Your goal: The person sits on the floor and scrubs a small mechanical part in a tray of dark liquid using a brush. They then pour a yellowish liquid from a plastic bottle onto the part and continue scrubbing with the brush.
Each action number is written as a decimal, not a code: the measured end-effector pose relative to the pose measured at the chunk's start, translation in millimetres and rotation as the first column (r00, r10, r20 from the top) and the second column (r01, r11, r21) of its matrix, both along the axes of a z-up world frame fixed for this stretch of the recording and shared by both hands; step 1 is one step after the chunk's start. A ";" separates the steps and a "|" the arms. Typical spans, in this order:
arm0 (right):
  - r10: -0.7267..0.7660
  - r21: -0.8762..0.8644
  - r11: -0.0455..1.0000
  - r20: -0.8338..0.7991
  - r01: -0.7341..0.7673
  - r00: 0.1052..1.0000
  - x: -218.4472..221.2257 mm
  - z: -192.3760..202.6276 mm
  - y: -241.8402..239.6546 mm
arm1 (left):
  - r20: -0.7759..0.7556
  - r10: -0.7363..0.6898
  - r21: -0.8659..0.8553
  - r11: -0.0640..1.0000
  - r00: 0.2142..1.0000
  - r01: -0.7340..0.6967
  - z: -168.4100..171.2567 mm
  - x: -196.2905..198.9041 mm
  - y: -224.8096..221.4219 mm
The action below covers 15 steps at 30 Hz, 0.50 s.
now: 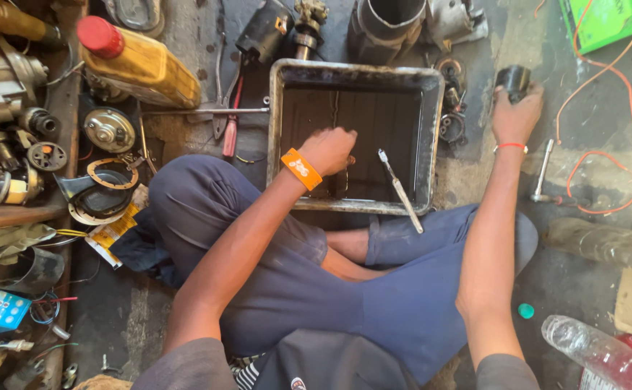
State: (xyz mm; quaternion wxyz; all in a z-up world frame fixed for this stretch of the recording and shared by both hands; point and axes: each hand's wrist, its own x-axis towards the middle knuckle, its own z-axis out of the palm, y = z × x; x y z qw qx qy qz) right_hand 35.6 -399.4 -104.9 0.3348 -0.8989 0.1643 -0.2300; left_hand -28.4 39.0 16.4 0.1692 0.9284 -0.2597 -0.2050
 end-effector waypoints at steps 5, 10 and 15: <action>-0.062 -0.030 0.998 -0.085 0.060 0.994 -8.8 8.7 7.3 | -0.035 -0.010 0.011 1.000 0.999 0.010 1.5 -4.8 -0.9; -0.020 -0.051 0.998 0.015 0.020 1.000 -3.4 8.5 1.3 | -0.043 0.007 0.011 1.000 0.999 -0.007 0.2 -3.1 0.5; -0.060 0.130 0.989 -0.103 0.073 0.993 -7.2 8.5 -7.4 | -0.046 0.005 0.011 1.000 0.999 -0.005 -0.2 -2.1 0.6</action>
